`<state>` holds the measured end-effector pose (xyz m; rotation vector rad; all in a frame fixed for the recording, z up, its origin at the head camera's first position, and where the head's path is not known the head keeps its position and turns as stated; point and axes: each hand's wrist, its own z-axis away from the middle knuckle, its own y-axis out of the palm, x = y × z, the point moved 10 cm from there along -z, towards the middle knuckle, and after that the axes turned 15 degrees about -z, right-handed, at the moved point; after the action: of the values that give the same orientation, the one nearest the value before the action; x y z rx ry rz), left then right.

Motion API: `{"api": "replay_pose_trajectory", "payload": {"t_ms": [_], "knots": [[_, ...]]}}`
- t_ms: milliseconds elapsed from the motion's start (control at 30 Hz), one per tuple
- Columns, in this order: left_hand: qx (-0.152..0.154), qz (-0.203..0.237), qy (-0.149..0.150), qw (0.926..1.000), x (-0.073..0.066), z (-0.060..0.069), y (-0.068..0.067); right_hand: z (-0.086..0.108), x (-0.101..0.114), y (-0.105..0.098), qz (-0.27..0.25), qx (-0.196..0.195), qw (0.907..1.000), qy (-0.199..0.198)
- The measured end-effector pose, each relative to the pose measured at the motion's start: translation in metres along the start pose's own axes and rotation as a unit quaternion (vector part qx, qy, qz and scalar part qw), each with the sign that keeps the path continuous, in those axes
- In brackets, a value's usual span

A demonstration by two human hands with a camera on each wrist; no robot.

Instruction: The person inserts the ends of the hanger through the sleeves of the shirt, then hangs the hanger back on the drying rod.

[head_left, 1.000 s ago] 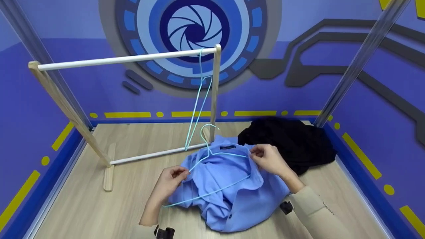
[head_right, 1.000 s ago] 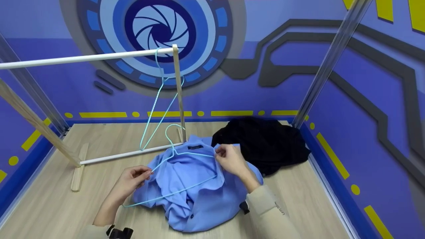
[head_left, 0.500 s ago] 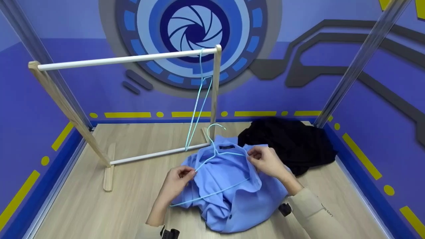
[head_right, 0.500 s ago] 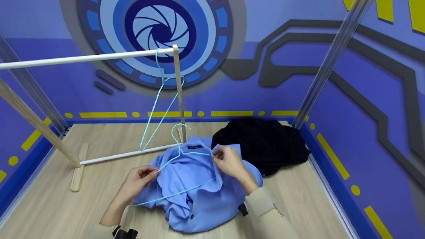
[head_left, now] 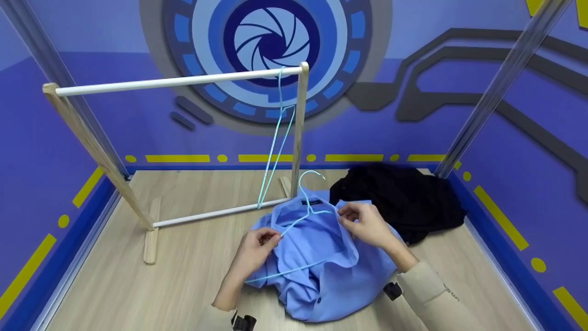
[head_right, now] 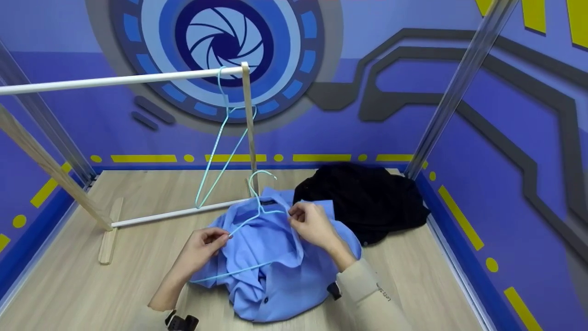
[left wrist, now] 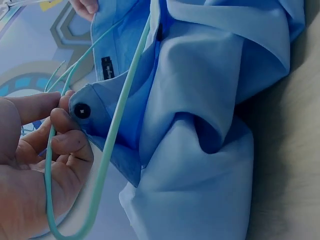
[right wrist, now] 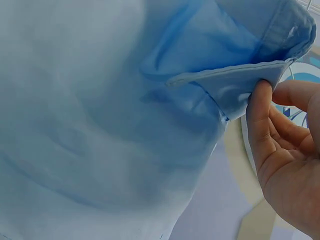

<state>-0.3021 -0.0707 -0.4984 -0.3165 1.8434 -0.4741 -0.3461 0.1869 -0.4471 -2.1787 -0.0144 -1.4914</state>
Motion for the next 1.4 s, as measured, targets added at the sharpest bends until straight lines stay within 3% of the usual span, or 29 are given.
{"api": "replay_pose_trajectory", "payload": {"t_ms": [500, 867, 1200, 1400], "knots": [[-0.035, -0.1, 0.039, 0.9936, -0.02, -0.005, -0.001, -0.001, 0.006, 0.005, -0.003, 0.008, 0.9999, -0.012], [-0.033, -0.128, 0.041, 0.9904, -0.031, -0.01, 0.003, -0.001, 0.009, 0.006, -0.01, -0.007, 0.9999, -0.006], [-0.038, -0.138, 0.079, 0.9865, -0.043, -0.014, 0.009, 0.006, 0.05, 0.01, -0.031, -0.007, 0.9994, -0.013], [-0.037, -0.137, 0.083, 0.9865, -0.046, -0.016, 0.013, 0.006, 0.045, 0.01, -0.029, -0.01, 0.9995, -0.007]]}}
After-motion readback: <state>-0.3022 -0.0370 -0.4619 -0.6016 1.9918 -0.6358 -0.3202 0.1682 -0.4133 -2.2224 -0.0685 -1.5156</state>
